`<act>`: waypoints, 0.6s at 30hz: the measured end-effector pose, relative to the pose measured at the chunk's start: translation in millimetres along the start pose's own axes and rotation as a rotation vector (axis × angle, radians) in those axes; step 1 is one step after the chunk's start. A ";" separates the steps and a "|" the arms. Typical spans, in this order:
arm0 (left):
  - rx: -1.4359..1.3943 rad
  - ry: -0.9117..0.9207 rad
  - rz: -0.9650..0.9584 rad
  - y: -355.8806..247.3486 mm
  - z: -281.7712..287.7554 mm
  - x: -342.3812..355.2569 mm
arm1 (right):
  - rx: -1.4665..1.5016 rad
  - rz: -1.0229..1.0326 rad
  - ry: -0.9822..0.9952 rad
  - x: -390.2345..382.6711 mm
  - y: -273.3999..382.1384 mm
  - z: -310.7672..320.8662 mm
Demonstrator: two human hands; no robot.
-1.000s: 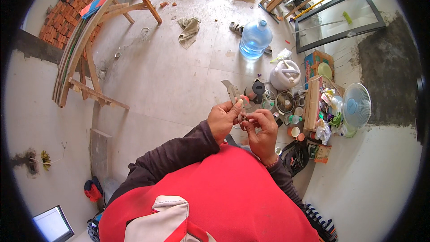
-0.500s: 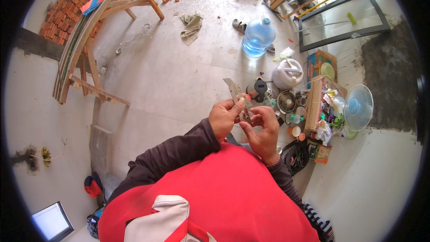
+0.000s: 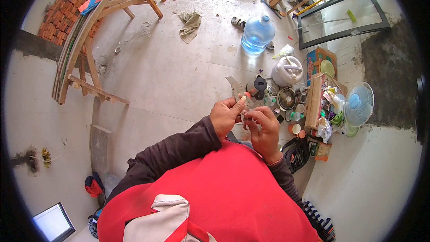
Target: The person prepares a small handheld blade and uses it to scrape and shape wet concrete along the base of a brick wall.
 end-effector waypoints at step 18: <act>-0.007 0.008 0.041 6.3 -2.7 -10.3 | -0.085 -0.221 0.091 -18.8 12.7 6.8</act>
Point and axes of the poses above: each hand's wrist, its own x-axis towards the middle knuckle, its own z-axis out of the back of the hand, y = z × x, the point moved 1 cm from there along x, towards the middle knuckle, and after that the axes turned 10 degrees about -z, right-handed, at the moved point
